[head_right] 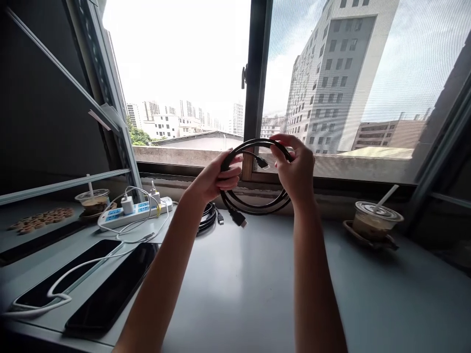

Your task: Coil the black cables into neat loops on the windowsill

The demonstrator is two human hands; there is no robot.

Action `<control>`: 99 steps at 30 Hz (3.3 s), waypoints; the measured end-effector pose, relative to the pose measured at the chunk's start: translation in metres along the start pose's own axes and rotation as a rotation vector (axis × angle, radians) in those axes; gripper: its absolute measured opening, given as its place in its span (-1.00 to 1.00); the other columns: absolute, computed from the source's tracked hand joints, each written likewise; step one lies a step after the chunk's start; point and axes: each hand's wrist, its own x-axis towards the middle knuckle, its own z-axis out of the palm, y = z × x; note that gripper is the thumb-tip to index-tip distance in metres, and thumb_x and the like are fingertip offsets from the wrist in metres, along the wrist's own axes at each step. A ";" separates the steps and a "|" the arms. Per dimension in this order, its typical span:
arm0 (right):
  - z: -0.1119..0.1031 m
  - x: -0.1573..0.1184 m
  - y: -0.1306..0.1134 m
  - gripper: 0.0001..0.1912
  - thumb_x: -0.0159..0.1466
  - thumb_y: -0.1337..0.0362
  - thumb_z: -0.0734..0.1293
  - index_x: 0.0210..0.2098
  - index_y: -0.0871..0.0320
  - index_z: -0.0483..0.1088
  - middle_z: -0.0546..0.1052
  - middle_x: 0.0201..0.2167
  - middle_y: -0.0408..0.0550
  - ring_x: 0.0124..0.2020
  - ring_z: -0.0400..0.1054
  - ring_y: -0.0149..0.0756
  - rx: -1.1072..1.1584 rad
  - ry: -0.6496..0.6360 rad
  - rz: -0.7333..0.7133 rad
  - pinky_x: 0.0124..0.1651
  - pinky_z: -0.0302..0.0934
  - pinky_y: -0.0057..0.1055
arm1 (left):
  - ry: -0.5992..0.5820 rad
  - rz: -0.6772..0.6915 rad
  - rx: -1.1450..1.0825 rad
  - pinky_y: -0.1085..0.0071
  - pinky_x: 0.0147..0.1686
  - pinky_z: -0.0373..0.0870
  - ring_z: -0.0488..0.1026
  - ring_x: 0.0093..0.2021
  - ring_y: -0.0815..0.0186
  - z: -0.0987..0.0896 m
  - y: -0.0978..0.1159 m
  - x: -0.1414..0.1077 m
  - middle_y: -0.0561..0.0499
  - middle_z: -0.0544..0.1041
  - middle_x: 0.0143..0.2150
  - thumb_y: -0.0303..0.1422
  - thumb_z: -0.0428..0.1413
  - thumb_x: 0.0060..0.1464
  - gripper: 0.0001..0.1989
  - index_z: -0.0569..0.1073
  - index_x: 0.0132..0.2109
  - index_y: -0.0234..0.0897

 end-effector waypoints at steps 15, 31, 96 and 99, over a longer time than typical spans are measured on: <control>-0.001 0.002 0.000 -0.80 0.15 0.35 0.32 -0.22 0.16 0.48 0.53 -0.32 -0.02 -0.35 0.38 -0.34 -0.214 0.105 -0.146 -0.39 0.20 -0.42 | 0.439 0.298 0.494 0.69 -0.70 0.00 0.08 -0.73 0.64 0.031 -0.017 0.006 0.22 0.16 -0.66 -0.14 0.00 0.13 -0.66 0.33 -0.13 -0.37; 0.010 -0.003 -0.009 -0.56 0.19 -0.08 0.24 -0.56 0.17 0.37 0.34 -0.64 -0.07 -0.63 0.26 -0.42 -0.078 -0.085 0.157 -0.58 0.11 -0.44 | 0.841 0.205 0.245 0.68 -0.65 -0.24 0.18 -0.69 0.65 0.032 0.009 0.007 0.16 0.03 -0.76 -0.26 -0.42 0.08 -0.34 0.26 -0.78 -0.52; 0.025 -0.008 0.015 -0.81 0.30 0.19 0.16 -0.17 0.15 0.28 0.44 -0.22 -0.05 -0.65 0.27 -0.57 -0.002 0.034 0.375 -0.67 0.20 -0.59 | 0.563 -0.283 0.971 0.57 -0.84 0.10 0.36 -0.76 0.33 -0.012 -0.006 0.006 0.13 0.31 -0.70 -0.34 -0.03 0.08 -0.82 0.17 -0.45 -0.26; 0.028 -0.018 0.044 -0.72 0.29 0.17 0.19 -0.04 0.12 0.26 0.43 -0.17 -0.06 -0.48 0.39 -0.50 -0.111 -0.291 0.660 -0.58 0.28 -0.61 | 0.489 -0.431 0.983 0.58 -0.80 0.16 0.43 -0.69 0.32 -0.040 -0.023 0.013 0.11 0.35 -0.59 -0.45 -0.04 0.04 -0.95 0.18 -0.34 -0.28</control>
